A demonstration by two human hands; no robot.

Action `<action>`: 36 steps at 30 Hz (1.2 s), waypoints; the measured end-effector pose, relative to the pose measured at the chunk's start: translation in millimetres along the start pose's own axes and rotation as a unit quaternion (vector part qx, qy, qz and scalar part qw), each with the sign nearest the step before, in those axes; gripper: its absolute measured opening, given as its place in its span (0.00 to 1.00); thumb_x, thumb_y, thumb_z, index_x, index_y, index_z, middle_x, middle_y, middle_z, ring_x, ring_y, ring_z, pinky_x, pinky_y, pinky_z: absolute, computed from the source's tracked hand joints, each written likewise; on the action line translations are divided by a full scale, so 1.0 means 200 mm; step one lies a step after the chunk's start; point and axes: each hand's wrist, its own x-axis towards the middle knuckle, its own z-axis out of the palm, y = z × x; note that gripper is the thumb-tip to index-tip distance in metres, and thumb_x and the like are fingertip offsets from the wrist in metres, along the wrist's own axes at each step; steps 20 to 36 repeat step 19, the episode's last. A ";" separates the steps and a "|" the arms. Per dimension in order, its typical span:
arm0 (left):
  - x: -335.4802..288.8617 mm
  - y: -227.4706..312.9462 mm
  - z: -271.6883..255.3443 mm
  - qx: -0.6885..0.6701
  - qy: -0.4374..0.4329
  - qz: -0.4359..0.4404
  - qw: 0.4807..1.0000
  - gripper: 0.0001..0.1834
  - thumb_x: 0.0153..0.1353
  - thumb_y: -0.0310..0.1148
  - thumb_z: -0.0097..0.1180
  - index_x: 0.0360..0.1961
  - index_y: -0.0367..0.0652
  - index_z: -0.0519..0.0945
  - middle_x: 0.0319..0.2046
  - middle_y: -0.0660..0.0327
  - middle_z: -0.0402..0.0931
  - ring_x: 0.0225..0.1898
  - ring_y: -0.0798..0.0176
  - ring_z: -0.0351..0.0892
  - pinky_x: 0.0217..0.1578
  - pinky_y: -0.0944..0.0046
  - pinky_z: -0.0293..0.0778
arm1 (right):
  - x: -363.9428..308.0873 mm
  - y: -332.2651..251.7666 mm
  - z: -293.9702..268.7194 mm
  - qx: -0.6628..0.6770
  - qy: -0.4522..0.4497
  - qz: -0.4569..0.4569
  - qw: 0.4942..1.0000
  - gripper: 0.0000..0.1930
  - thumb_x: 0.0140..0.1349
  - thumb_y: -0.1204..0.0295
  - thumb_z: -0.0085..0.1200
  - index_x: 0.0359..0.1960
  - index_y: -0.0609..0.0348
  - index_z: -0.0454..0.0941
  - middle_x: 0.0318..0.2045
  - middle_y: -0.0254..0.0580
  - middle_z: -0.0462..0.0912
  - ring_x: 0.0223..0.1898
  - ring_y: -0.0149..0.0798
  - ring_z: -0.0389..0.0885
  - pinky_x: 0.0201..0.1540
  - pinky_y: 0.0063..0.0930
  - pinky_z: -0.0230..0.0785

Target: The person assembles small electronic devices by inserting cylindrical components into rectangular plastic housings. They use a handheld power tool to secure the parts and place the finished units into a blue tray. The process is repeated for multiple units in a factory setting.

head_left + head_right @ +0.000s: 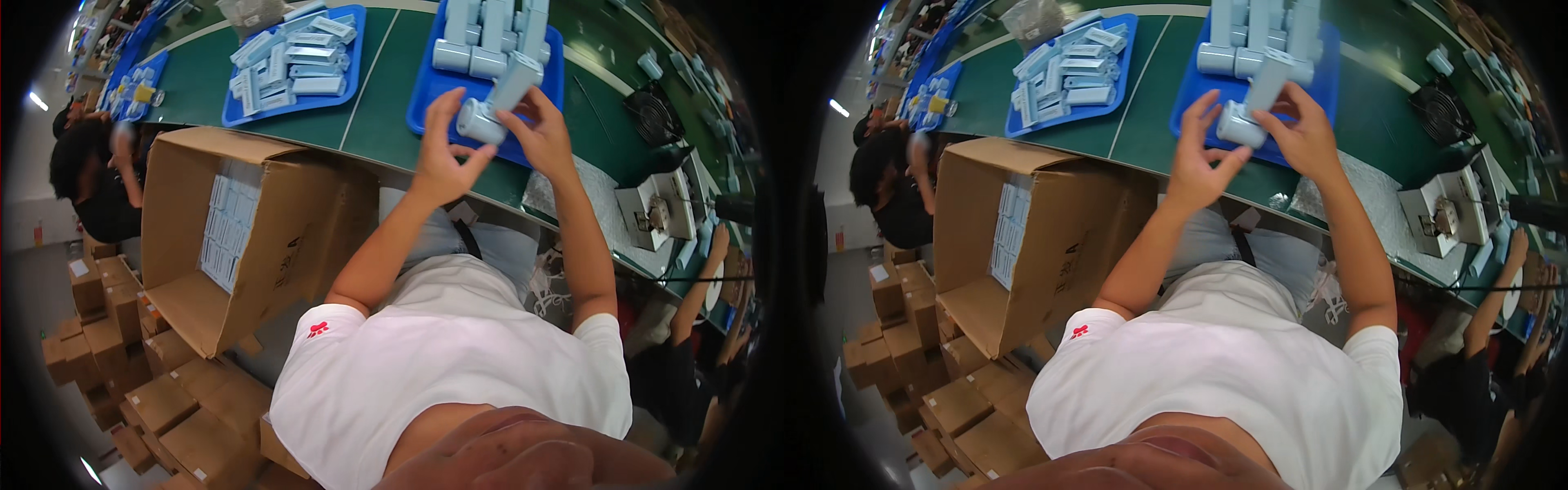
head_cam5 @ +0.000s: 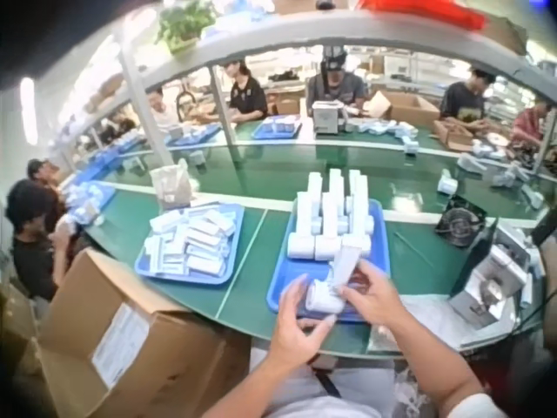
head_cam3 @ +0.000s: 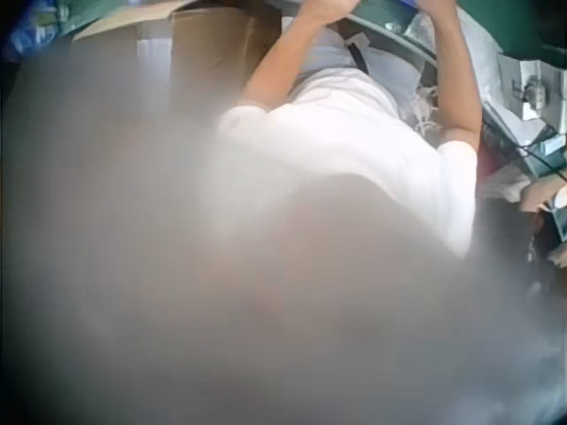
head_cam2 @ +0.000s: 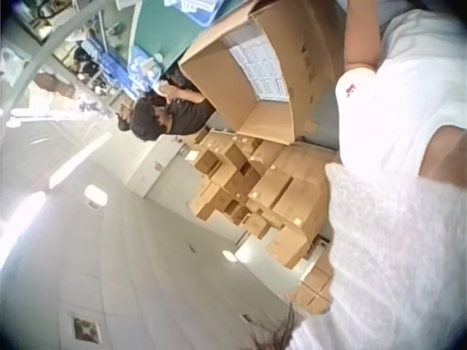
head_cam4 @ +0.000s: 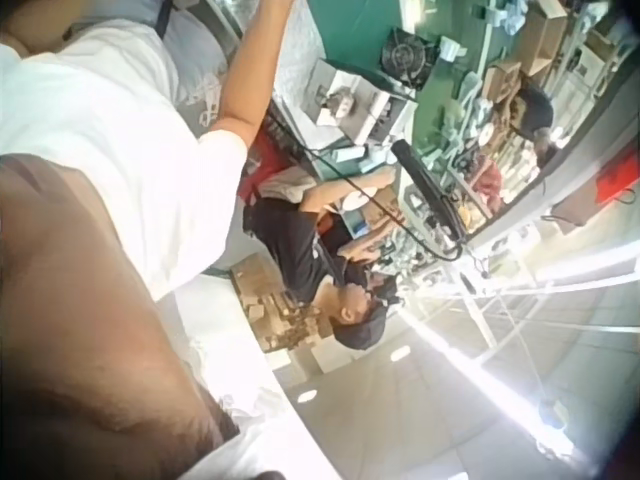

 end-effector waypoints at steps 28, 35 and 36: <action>0.32 -0.22 -0.10 0.373 0.072 0.064 0.923 0.36 0.57 0.41 0.73 0.65 0.41 0.73 0.58 0.54 0.77 0.57 0.50 0.77 0.55 0.55 0.73 | -0.07 0.01 -0.03 -0.275 0.158 -0.146 0.937 0.16 0.63 0.69 0.67 0.52 0.55 0.86 0.46 0.43 0.88 0.46 0.42 0.89 0.48 0.35 0.82; 0.32 -0.22 -0.10 0.373 0.072 0.064 0.923 0.36 0.57 0.41 0.73 0.65 0.41 0.73 0.58 0.54 0.77 0.57 0.50 0.77 0.55 0.55 0.73 | -0.07 0.01 -0.03 -0.275 0.158 -0.146 0.937 0.16 0.63 0.69 0.67 0.52 0.55 0.86 0.46 0.43 0.88 0.46 0.42 0.89 0.48 0.35 0.82; 0.32 -0.22 -0.10 0.373 0.072 0.064 0.923 0.36 0.57 0.41 0.73 0.65 0.41 0.73 0.58 0.54 0.77 0.57 0.50 0.77 0.55 0.55 0.73 | -0.07 0.01 -0.03 -0.275 0.158 -0.146 0.937 0.16 0.63 0.69 0.67 0.52 0.55 0.86 0.46 0.43 0.88 0.46 0.42 0.89 0.48 0.35 0.82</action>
